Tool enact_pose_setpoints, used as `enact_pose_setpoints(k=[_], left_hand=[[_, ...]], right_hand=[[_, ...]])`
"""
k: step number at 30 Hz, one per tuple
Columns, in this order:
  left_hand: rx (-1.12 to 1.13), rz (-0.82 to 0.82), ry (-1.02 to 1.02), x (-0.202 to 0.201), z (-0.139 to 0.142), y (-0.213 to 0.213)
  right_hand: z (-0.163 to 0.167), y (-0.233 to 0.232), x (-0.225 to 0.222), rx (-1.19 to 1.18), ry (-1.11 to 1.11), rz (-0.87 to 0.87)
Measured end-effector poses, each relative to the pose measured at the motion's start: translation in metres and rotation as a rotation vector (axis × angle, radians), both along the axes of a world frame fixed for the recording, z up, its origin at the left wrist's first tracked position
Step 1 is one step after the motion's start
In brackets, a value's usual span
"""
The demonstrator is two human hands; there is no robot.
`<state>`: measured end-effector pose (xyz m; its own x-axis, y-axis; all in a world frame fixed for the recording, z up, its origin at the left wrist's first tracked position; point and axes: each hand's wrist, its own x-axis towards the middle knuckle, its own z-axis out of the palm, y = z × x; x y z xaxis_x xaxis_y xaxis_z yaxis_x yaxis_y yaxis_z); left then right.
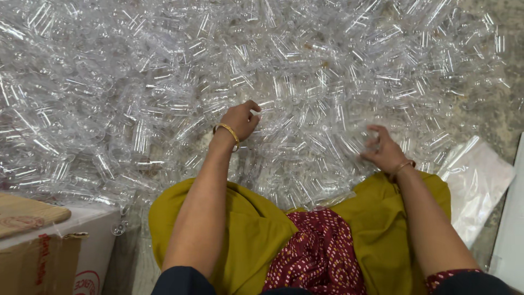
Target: The person sits on the floor among a large spread of clear plastic tubes, picks up tubes by hand, counts and aligns them into a group, then wraps the group with clear plastic film to form a bundle, setting the wrapped bundle aside and starting the next group.
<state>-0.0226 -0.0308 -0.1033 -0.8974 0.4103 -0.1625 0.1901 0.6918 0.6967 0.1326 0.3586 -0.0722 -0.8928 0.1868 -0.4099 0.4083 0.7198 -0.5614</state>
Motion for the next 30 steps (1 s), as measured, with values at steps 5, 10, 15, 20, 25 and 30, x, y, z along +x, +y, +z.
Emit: enact_pose_setpoints(k=[5, 10, 15, 20, 25, 30], left_hand=[[0.043, 0.026, 0.038, 0.001, 0.002, -0.007], [0.025, 0.039, 0.039, 0.0, 0.006, -0.008], [-0.01, 0.022, 0.016, 0.001, 0.008, -0.006], [-0.009, 0.032, -0.036, 0.002, 0.015, -0.003], [-0.026, -0.007, -0.031, 0.002, 0.023, 0.0], [-0.022, -0.007, -0.023, 0.001, 0.028, 0.003]], right_hand=[[0.004, 0.008, 0.0, -0.907, 0.272, -0.381], [-0.001, 0.029, 0.006, 0.293, -0.003, -0.198], [0.001, 0.017, 0.003, 0.711, -0.589, 0.079], [0.005, -0.006, -0.006, 0.605, -0.864, 0.301], [0.005, -0.011, -0.016, 0.51, -0.88, 0.448], [0.014, -0.012, -0.015, 0.42, -0.8, 0.441]])
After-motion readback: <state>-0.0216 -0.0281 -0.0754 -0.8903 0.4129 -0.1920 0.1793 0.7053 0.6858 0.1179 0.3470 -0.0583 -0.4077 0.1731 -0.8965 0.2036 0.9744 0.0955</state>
